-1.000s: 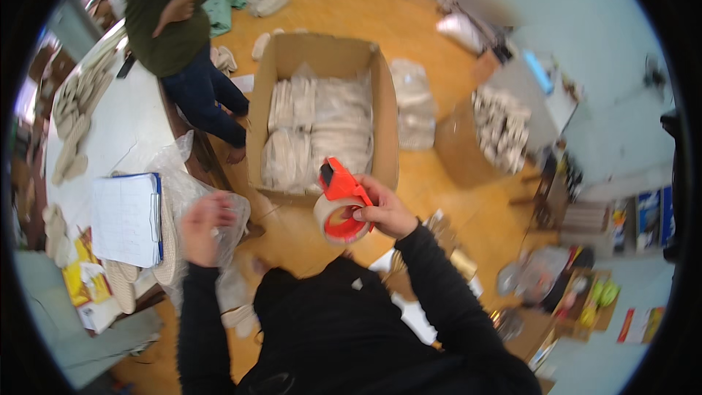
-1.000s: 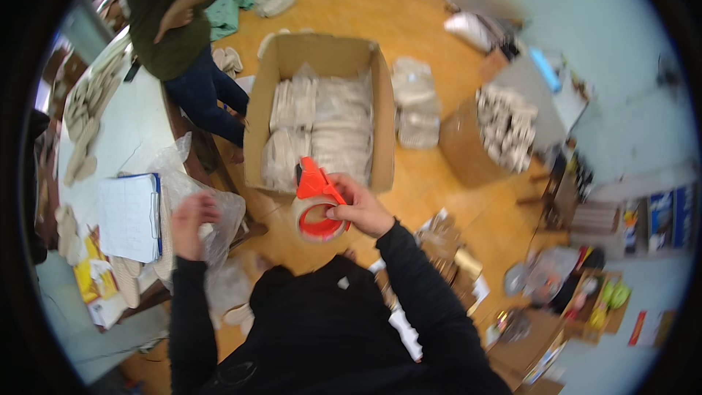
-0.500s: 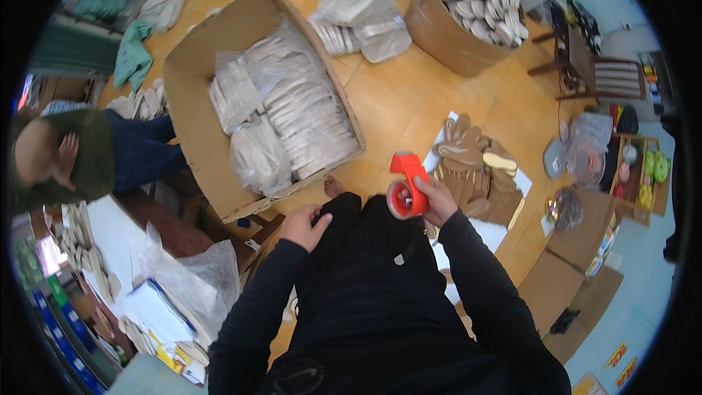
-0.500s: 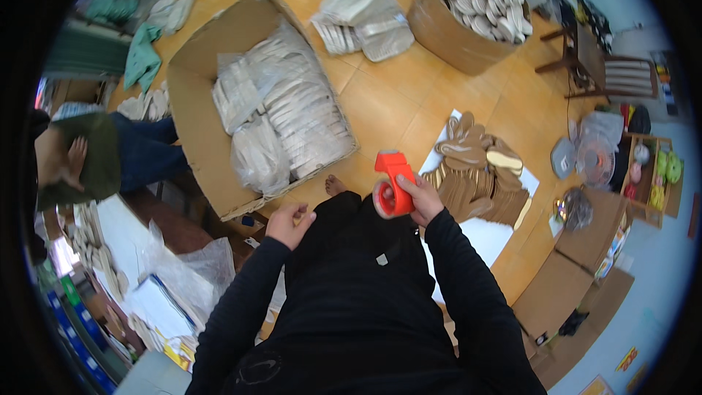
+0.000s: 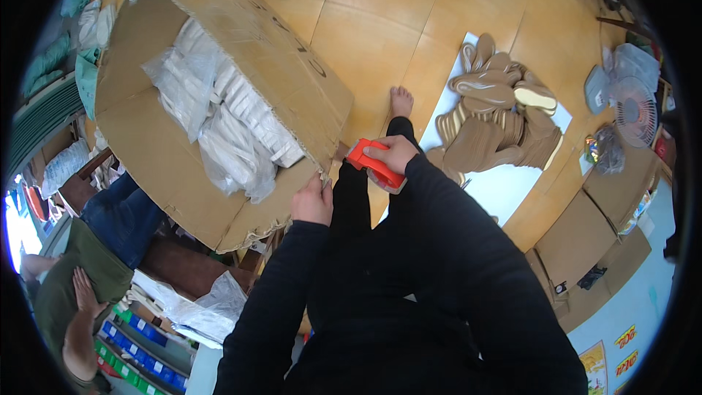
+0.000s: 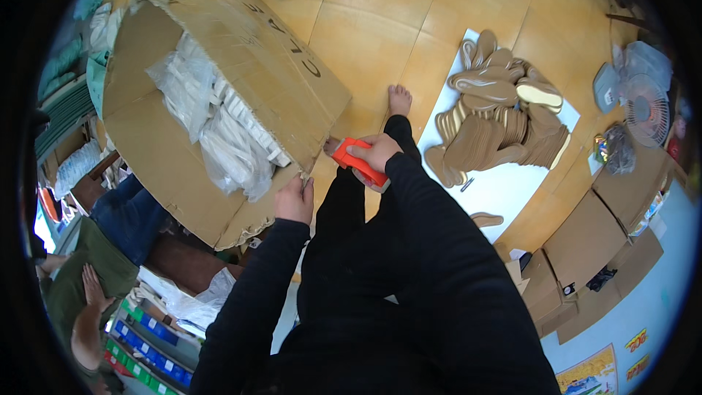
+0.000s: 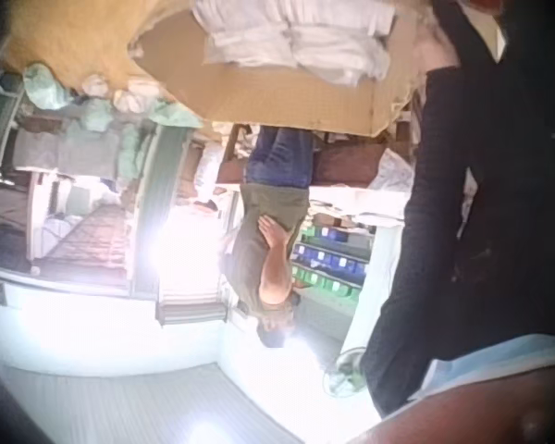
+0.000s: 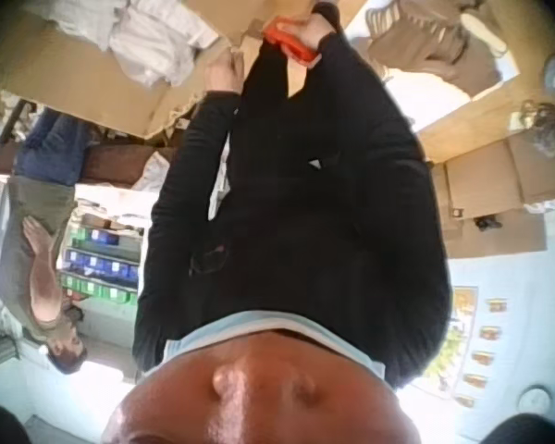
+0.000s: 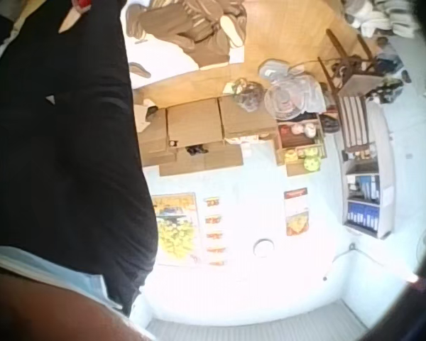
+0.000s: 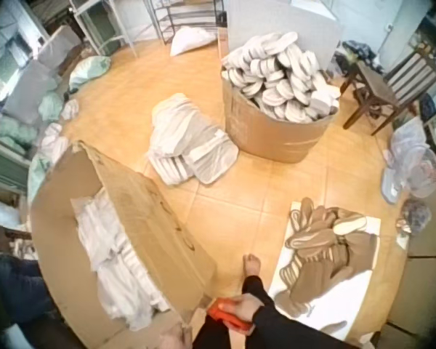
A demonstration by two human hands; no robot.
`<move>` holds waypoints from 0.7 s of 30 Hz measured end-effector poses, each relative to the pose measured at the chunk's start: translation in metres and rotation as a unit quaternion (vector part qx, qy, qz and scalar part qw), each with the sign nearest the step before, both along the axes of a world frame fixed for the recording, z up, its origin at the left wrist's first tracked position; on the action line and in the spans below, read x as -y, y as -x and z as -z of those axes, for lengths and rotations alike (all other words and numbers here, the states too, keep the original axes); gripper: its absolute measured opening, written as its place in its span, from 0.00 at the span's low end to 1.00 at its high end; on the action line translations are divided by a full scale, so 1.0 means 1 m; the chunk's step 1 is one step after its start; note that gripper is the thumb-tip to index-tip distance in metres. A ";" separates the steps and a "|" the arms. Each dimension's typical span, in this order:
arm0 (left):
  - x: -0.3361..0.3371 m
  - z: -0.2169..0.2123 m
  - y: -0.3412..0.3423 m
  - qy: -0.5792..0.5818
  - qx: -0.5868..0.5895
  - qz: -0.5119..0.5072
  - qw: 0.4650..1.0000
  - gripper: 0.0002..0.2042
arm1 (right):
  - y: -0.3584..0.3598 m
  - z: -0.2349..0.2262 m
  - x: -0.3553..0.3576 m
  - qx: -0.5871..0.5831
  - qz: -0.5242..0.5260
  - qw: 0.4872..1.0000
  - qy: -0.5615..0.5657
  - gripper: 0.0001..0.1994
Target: The person packs white slippers into a cardboard box, seals it with tape, and writes identification codes on the box using a marker.
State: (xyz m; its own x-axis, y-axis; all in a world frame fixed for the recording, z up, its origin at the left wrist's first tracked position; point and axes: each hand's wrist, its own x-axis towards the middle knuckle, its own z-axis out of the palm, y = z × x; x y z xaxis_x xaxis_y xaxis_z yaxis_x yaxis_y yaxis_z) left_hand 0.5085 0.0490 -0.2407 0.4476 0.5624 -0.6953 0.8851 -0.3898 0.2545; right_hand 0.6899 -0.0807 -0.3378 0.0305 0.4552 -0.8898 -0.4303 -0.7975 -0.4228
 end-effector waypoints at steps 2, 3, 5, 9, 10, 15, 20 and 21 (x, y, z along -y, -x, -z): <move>0.006 -0.002 0.006 -0.011 0.017 0.003 1.000 0.13 | -0.011 -0.002 -0.007 0.021 -0.039 0.999 -0.026 0.20; 0.009 -0.002 0.008 -0.032 0.039 0.000 0.999 0.12 | -0.016 -0.006 -0.009 0.024 -0.055 0.998 -0.037 0.20; 0.017 0.000 0.009 -0.045 0.022 -0.019 0.999 0.10 | -0.027 -0.015 -0.017 0.022 -0.102 0.993 -0.049 0.22; 0.029 0.005 0.010 -0.089 0.059 -0.039 0.994 0.08 | -0.039 -0.029 -0.047 0.016 -0.184 0.981 -0.054 0.25; 0.031 0.004 0.012 -0.104 0.078 -0.040 0.991 0.07 | -0.039 -0.029 -0.058 0.021 -0.214 0.975 -0.052 0.26; 0.032 -0.001 0.018 -0.077 0.073 -0.071 0.992 0.11 | -0.027 -0.033 -0.100 0.021 -0.308 0.951 -0.024 0.34; 0.028 0.002 0.016 -0.073 0.086 -0.033 0.993 0.11 | -0.045 -0.057 -0.069 0.103 -0.313 0.943 -0.036 0.31; 0.029 0.003 0.015 -0.059 0.072 -0.046 0.995 0.10 | -0.053 -0.062 -0.060 0.141 -0.299 0.942 -0.057 0.31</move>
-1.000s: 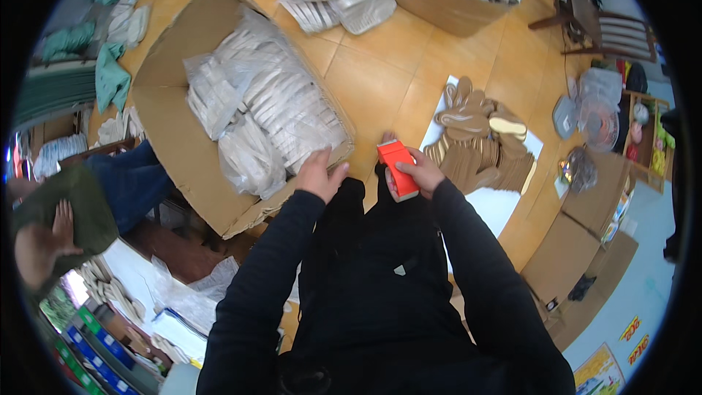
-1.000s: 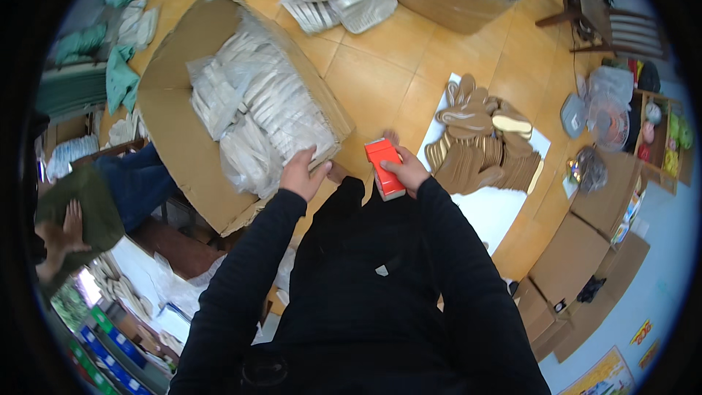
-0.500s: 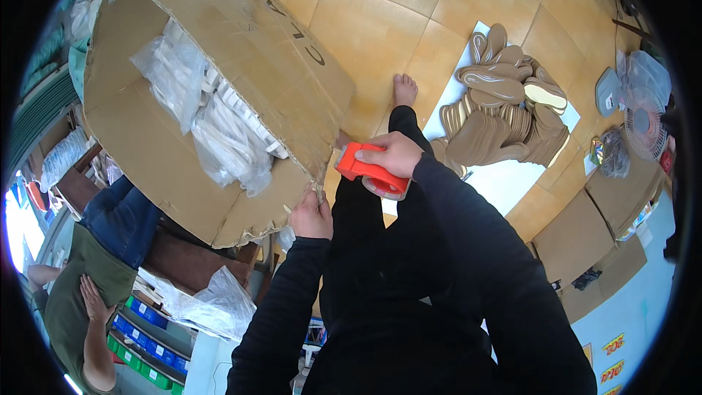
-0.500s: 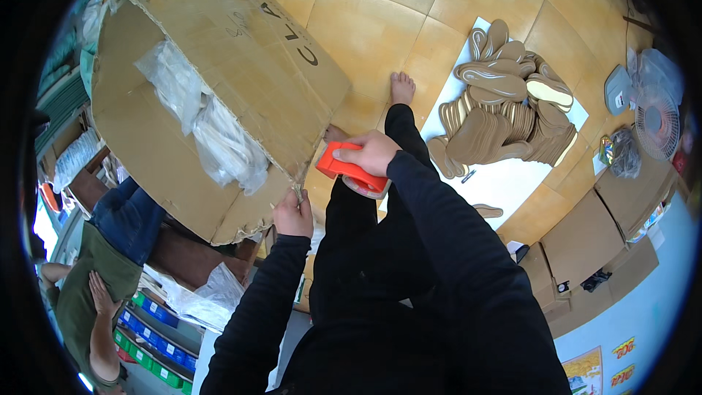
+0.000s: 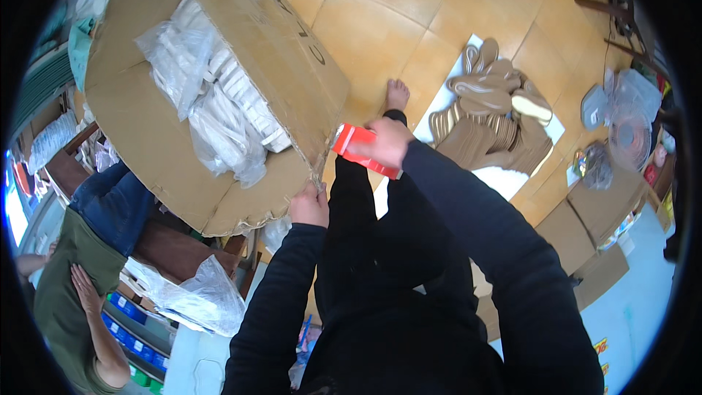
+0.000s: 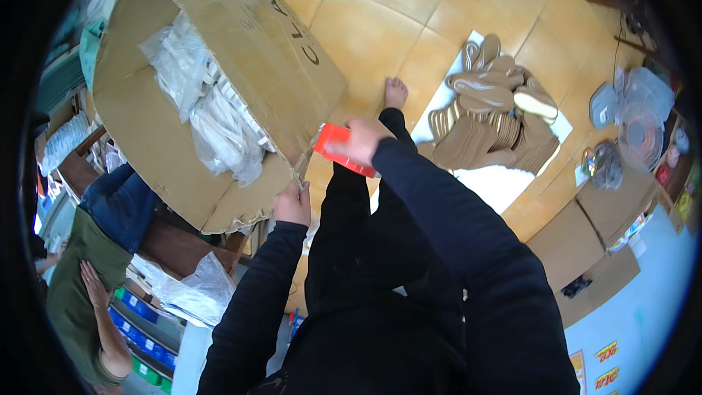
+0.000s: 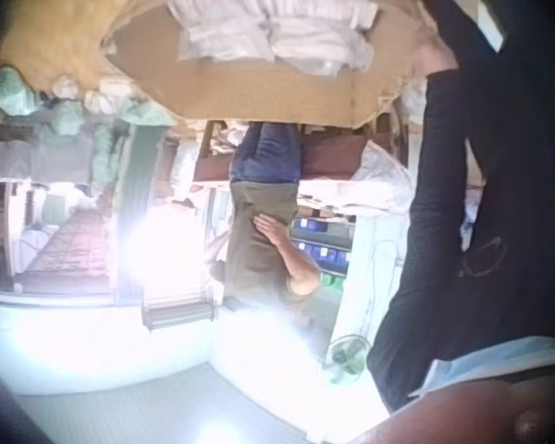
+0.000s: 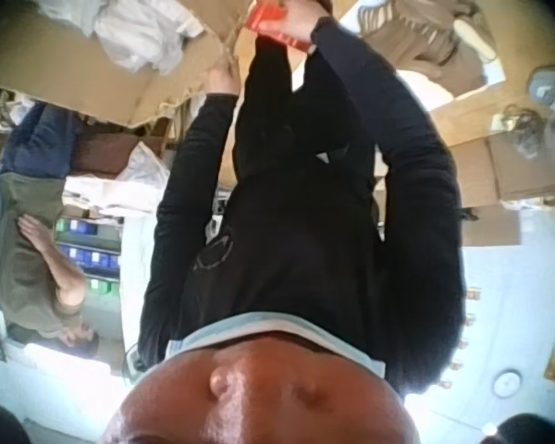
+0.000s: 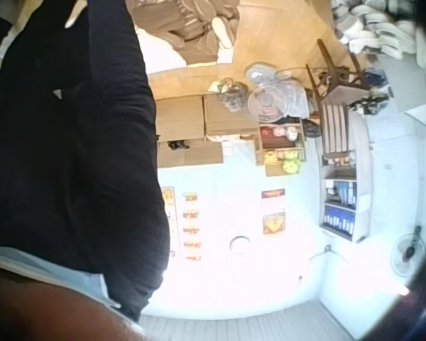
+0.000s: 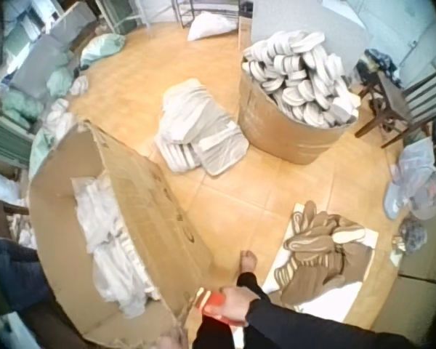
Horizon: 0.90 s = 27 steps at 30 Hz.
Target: The person packs white slippers into a cardboard box, seals it with tape, and writes identification codes on the box using a marker.
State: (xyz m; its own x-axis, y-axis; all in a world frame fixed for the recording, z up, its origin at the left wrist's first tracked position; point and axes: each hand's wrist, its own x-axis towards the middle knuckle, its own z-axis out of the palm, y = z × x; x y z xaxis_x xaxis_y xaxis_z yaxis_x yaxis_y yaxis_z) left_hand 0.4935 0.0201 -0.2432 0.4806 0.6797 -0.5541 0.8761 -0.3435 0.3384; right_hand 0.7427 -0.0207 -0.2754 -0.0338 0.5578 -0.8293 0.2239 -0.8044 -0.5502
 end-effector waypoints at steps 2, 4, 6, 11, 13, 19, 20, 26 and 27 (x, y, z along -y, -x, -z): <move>0.000 0.001 -0.001 -0.010 -0.007 -0.009 1.000 0.09 | 0.003 -0.020 0.020 0.078 0.030 0.986 -0.146 0.30; 0.000 0.002 -0.002 0.011 -0.008 -0.022 1.000 0.09 | 0.003 -0.033 0.029 0.104 -0.148 0.965 -0.190 0.29; 0.001 0.003 -0.002 0.003 0.013 -0.032 0.999 0.10 | 0.008 -0.043 0.031 0.200 -0.259 0.890 -0.318 0.27; 0.001 0.003 -0.003 -0.008 0.042 -0.058 0.997 0.15 | 0.006 -0.043 0.014 0.232 -0.395 0.777 -0.432 0.27; 0.001 0.003 -0.003 0.005 0.035 -0.085 0.996 0.15 | 0.005 -0.039 0.007 0.244 -0.409 0.747 -0.464 0.27; 0.006 0.000 -0.010 0.042 -0.048 -0.073 0.995 0.13 | 0.041 -0.042 -0.015 0.322 -0.466 0.739 -0.364 0.31; 0.007 -0.001 -0.011 0.026 -0.049 -0.060 0.997 0.14 | 0.046 -0.044 -0.017 0.288 -0.450 0.783 -0.317 0.31; 0.002 0.001 -0.013 0.076 -0.071 -0.053 0.993 0.19 | 0.009 -0.032 0.016 0.155 -0.360 0.906 -0.160 0.40; 0.002 0.000 -0.013 0.079 -0.050 -0.063 0.994 0.20 | -0.005 -0.030 0.025 0.162 -0.387 0.892 -0.168 0.41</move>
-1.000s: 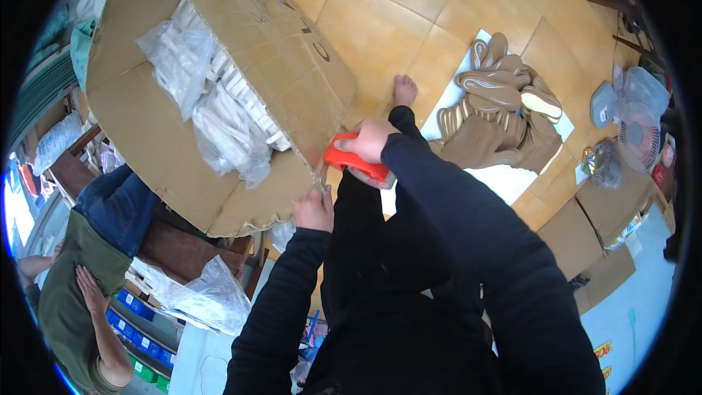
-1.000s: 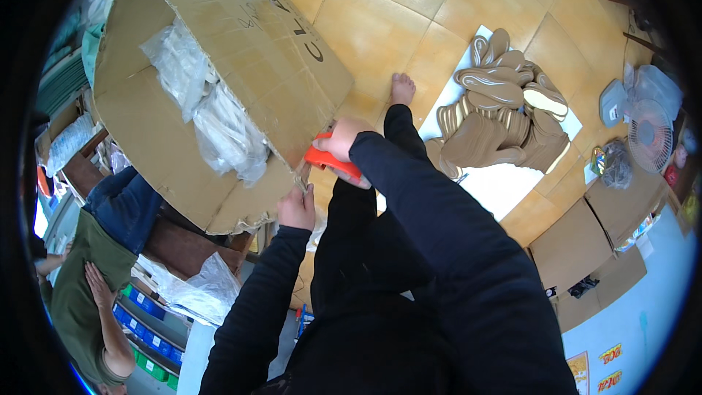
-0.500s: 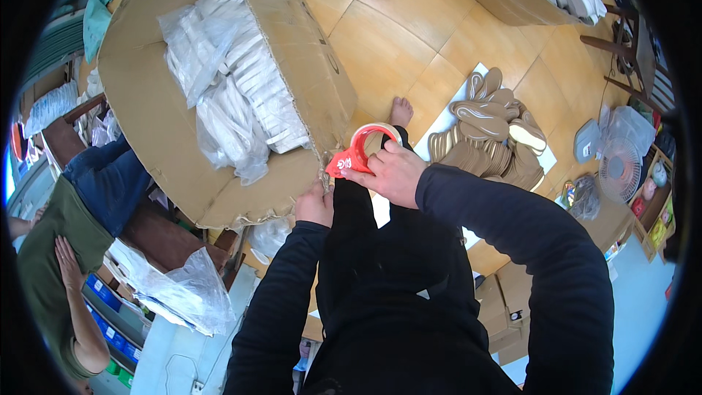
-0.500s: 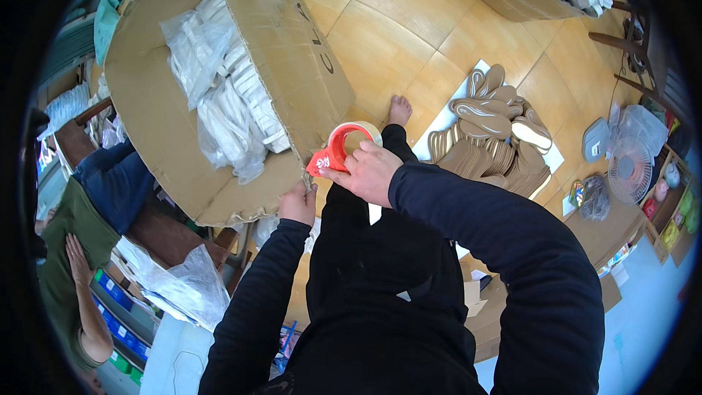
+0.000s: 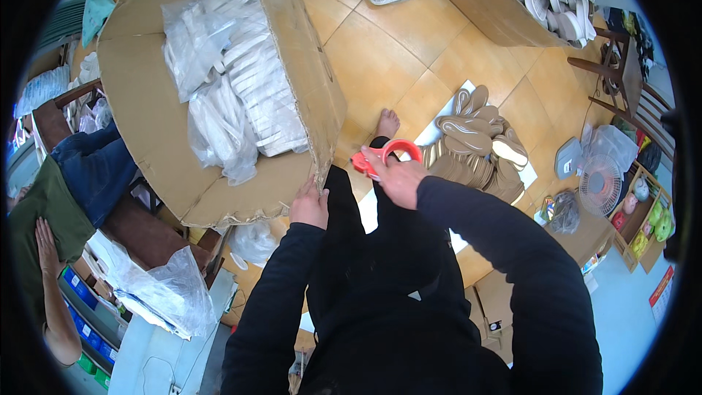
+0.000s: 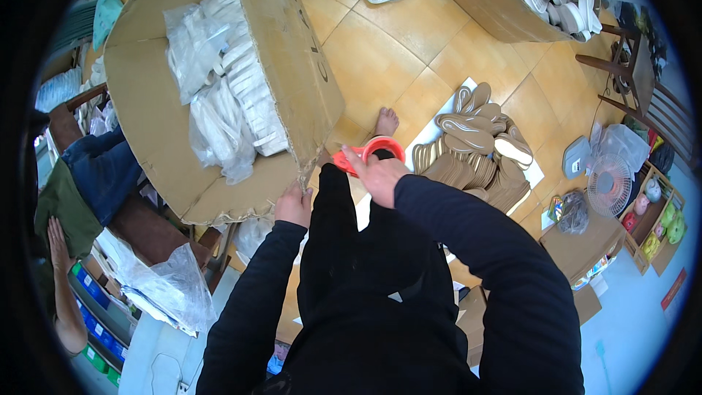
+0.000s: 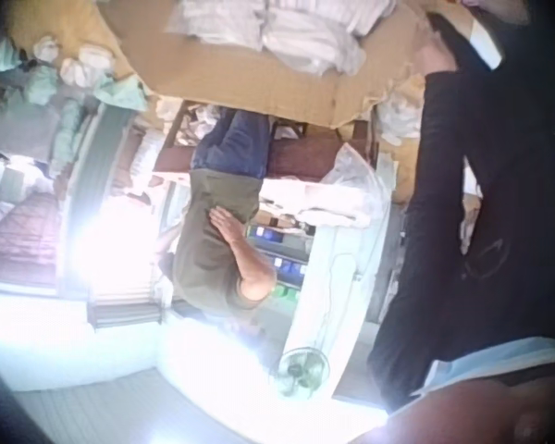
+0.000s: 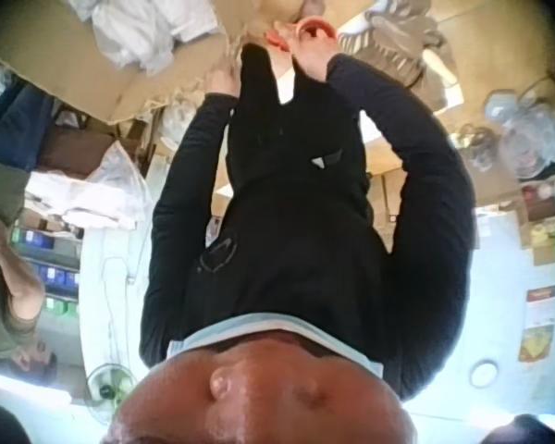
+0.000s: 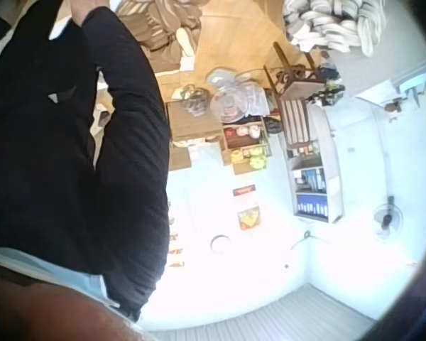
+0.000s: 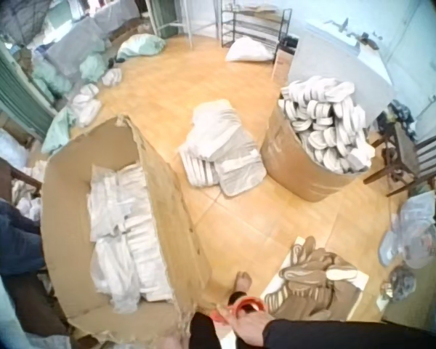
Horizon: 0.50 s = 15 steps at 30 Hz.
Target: The person packs white slippers into a cardboard box, seals it with tape, and writes identification codes on the box using a marker.
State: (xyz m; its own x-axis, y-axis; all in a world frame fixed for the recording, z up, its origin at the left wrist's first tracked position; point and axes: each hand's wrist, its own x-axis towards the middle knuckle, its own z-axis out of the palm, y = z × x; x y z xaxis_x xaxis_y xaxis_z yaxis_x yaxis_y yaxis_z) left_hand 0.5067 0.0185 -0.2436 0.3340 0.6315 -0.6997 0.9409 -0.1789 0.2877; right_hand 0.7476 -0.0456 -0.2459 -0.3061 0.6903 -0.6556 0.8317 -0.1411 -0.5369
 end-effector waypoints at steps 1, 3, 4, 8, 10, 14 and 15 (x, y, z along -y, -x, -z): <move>-0.001 0.000 -0.001 0.019 -0.009 -0.007 1.000 0.20 | -0.010 0.001 0.007 0.020 -0.029 0.999 0.006 0.41; 0.000 0.000 -0.002 0.034 -0.027 -0.017 0.999 0.19 | -0.017 0.000 0.006 0.027 -0.054 0.997 -0.037 0.38; 0.001 0.000 -0.003 0.052 -0.053 -0.016 0.997 0.19 | -0.012 -0.003 -0.002 0.014 -0.062 0.994 -0.089 0.37; 0.008 -0.004 -0.003 -0.063 0.045 0.010 0.997 0.14 | 0.041 -0.024 -0.056 -0.026 -0.084 0.975 -0.206 0.33; 0.007 -0.004 -0.002 0.071 -0.061 -0.038 0.995 0.20 | 0.047 -0.029 -0.067 -0.024 -0.084 0.974 -0.209 0.32; 0.004 -0.001 0.001 -0.004 0.013 0.034 0.999 0.24 | -0.008 -0.007 -0.024 -0.028 -0.081 0.989 -0.123 0.32; 0.005 -0.001 0.002 0.014 0.028 0.007 0.999 0.25 | -0.024 0.005 -0.011 0.038 -0.124 0.984 -0.119 0.33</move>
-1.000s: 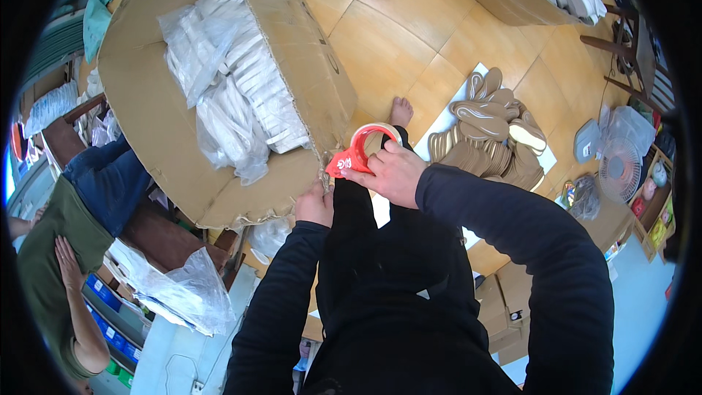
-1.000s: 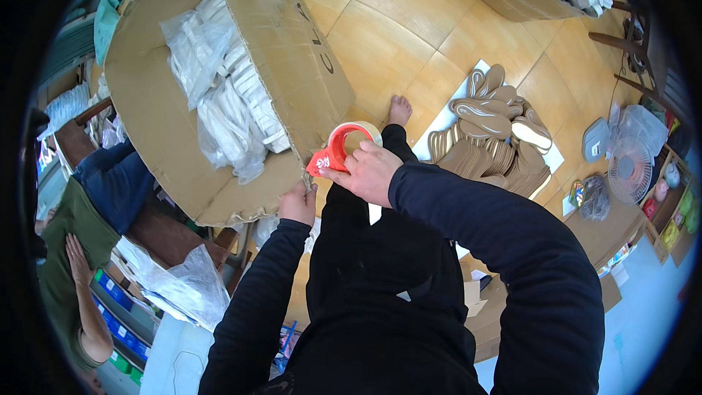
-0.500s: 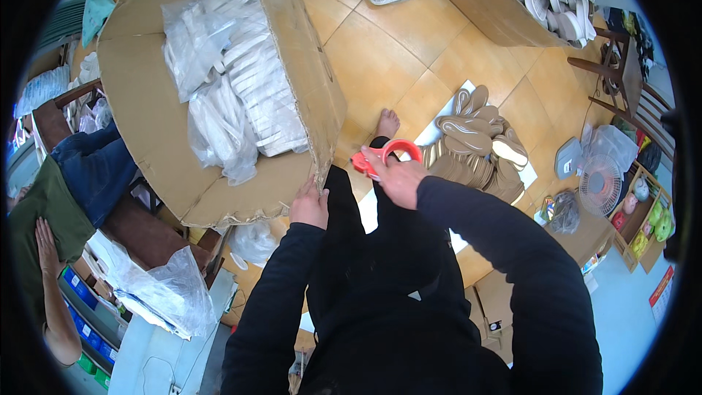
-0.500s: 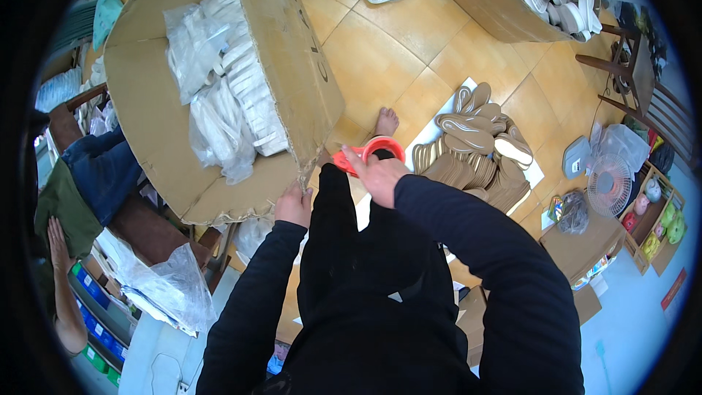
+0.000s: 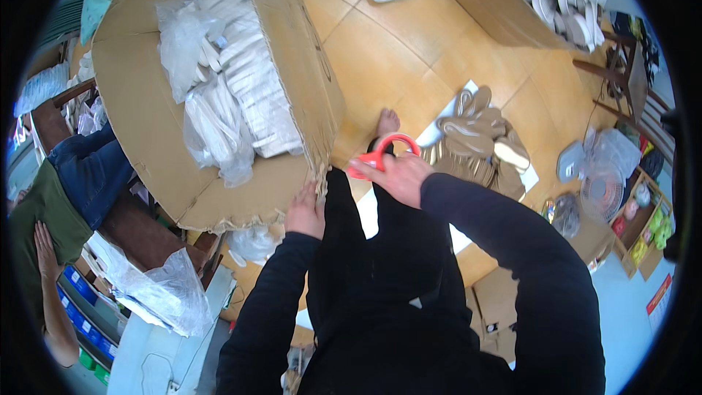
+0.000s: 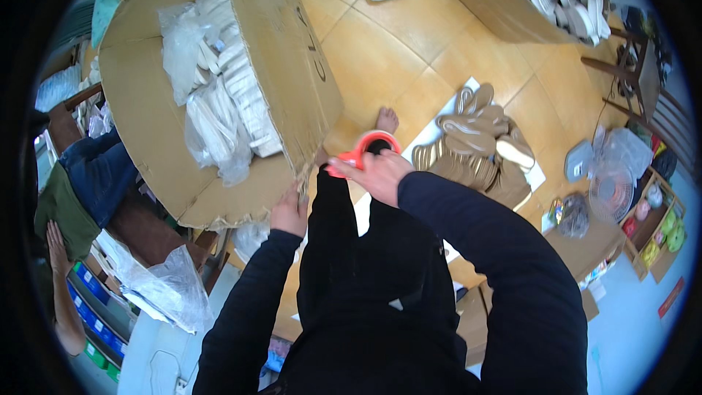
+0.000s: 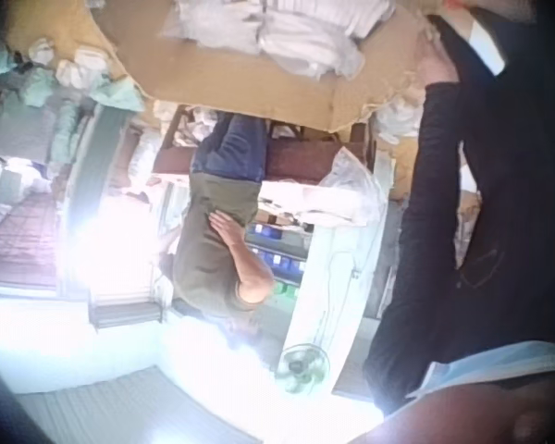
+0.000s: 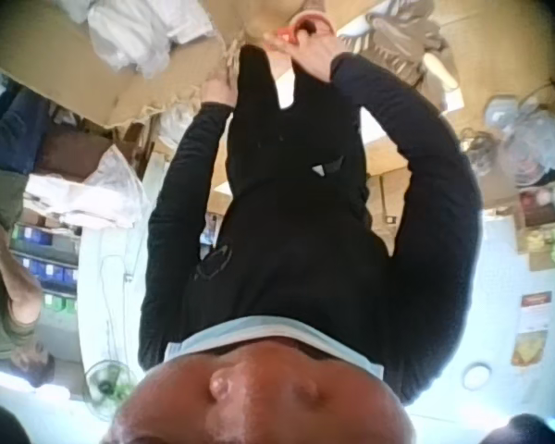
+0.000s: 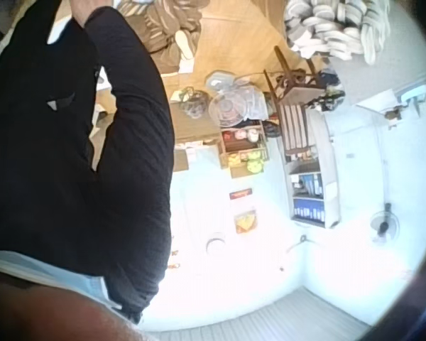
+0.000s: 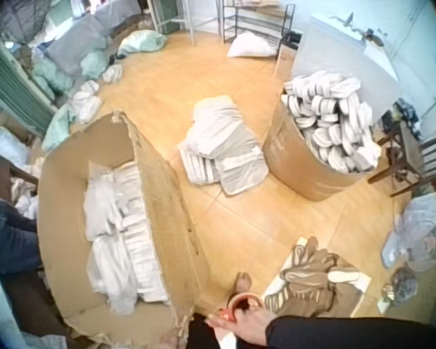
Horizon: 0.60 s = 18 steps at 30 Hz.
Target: The person packs white slippers into a cardboard box, seals it with tape, and writes identification codes on the box using a marker.
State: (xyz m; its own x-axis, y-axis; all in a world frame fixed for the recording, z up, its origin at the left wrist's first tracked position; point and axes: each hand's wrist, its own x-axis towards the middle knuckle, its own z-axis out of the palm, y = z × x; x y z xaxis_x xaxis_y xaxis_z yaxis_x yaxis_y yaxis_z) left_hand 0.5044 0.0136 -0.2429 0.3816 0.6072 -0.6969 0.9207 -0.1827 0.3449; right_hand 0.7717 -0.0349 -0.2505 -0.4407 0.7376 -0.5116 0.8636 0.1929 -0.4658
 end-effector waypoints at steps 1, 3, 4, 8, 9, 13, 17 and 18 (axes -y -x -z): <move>0.001 0.002 0.000 -0.017 0.012 -0.001 1.000 0.25 | -0.008 0.018 0.006 -0.003 0.032 0.998 -0.057 0.33; 0.005 0.003 0.001 -0.020 0.010 0.011 1.000 0.26 | -0.007 0.046 0.008 -0.018 0.059 0.993 -0.105 0.32; 0.009 0.003 0.002 -0.035 0.020 0.016 0.999 0.26 | 0.004 0.061 -0.003 -0.031 0.028 0.997 -0.067 0.32; 0.019 0.005 0.008 0.009 -0.045 -0.043 0.998 0.27 | 0.075 0.106 -0.057 -0.103 0.078 0.990 0.055 0.23; 0.018 0.006 0.010 -0.021 -0.024 -0.023 0.999 0.27 | 0.084 0.112 -0.065 -0.081 0.060 0.995 0.020 0.20; 0.013 0.009 0.013 -0.062 0.074 -0.027 0.995 0.23 | 0.051 0.096 -0.040 -0.060 -0.034 0.998 -0.007 0.25; -0.005 0.017 -0.003 0.002 -0.040 0.000 0.999 0.24 | -0.037 0.028 0.008 0.024 0.029 0.999 0.039 0.34; -0.010 0.020 -0.008 -0.004 -0.031 -0.018 0.999 0.24 | -0.053 0.009 0.013 0.062 0.063 0.986 0.139 0.36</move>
State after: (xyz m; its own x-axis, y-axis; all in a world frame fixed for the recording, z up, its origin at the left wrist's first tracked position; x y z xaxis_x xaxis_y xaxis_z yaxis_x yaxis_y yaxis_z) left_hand 0.5127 0.0232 -0.2625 0.3164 0.6246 -0.7140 0.9460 -0.1518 0.2864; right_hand 0.8246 -0.0478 -0.2600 -0.2759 0.6056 -0.7464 0.9260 -0.0406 -0.3752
